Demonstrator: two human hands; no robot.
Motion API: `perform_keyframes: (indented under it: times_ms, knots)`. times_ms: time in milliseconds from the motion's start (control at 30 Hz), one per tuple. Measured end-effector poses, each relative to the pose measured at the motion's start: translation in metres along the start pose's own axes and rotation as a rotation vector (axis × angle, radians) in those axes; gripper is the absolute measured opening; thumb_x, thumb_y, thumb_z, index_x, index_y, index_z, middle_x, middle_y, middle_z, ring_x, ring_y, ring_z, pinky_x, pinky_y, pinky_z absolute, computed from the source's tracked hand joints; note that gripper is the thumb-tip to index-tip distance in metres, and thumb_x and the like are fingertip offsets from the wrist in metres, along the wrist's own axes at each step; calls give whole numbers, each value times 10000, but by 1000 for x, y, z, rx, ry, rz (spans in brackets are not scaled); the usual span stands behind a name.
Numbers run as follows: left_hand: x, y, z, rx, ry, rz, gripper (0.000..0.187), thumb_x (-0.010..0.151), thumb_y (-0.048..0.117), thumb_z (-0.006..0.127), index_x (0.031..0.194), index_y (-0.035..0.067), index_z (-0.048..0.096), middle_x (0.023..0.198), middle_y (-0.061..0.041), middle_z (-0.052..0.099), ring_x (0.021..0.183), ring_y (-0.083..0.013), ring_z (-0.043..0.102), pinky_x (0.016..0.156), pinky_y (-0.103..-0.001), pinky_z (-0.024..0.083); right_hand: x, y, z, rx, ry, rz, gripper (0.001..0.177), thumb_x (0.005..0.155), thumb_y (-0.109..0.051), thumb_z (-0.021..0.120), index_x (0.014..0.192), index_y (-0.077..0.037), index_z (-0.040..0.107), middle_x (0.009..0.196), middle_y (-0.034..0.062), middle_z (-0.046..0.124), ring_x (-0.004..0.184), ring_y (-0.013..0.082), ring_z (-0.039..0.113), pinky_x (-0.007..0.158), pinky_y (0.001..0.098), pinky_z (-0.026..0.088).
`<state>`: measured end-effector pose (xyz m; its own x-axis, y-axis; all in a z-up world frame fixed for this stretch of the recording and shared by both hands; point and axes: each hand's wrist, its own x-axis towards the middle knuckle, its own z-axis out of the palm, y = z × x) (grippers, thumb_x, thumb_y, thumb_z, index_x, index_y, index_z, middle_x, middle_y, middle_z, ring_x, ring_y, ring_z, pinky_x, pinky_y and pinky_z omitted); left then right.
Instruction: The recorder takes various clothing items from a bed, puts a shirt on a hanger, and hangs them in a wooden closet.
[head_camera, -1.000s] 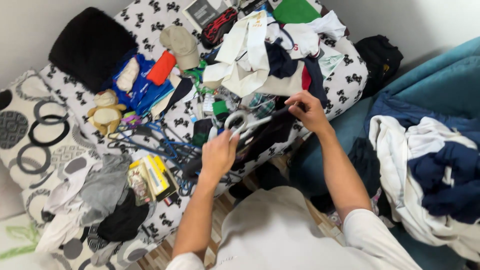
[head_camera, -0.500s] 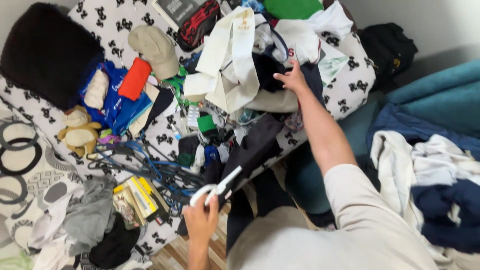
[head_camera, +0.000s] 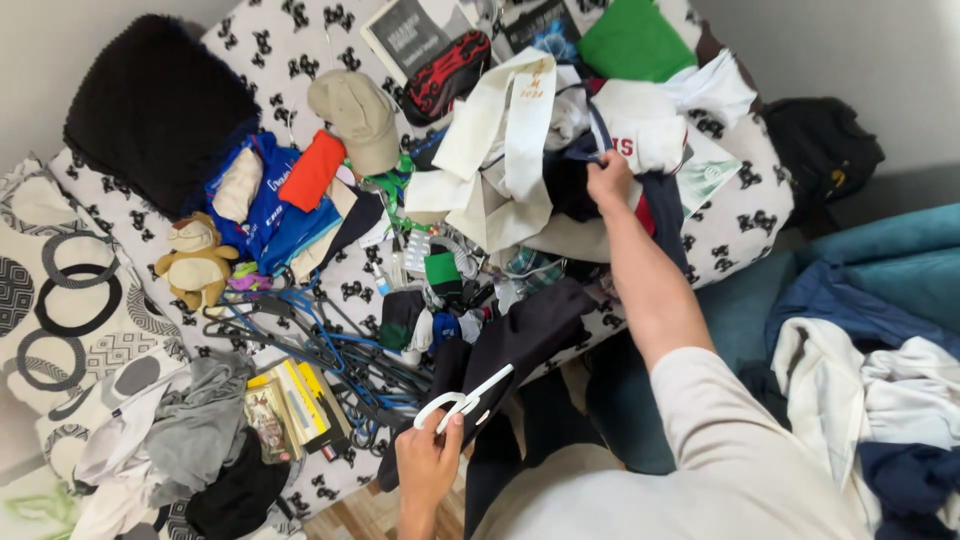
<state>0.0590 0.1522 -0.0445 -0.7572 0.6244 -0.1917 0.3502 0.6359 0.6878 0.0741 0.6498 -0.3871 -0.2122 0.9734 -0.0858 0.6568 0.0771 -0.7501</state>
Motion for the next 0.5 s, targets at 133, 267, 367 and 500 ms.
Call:
perform_keyframes:
  times_ms: [133,267,367,500]
  knots:
    - [4,-1,1,13,-4,29,235,911,251,696,768,64,693,492,-121,588,423,-301,591,448,-415,424,13,-56,-39,289,20,-160,249,833,-73,747,716,-56,529,674,78,574,629,212,542,613,389,487]
    - [10,21,-12,5,13,98,238,907,275,699,783,72,696,537,-123,624,464,-313,627,457,-421,454,-4,-173,-105,952,-211,13,325,805,42,638,672,-141,404,672,-43,438,601,86,474,532,279,487]
    - [12,26,-21,-1,18,126,238,895,295,702,804,76,718,551,-129,634,482,-322,639,467,-430,467,-32,-253,-158,1184,-353,-135,357,828,85,643,700,-144,402,700,-35,465,628,95,505,591,255,472]
    - [9,15,-30,-16,-5,157,274,901,329,701,798,75,723,546,-128,630,511,-328,649,499,-435,481,-69,-303,-187,1461,-639,-663,302,901,69,709,789,-128,510,926,17,544,790,110,524,751,239,444]
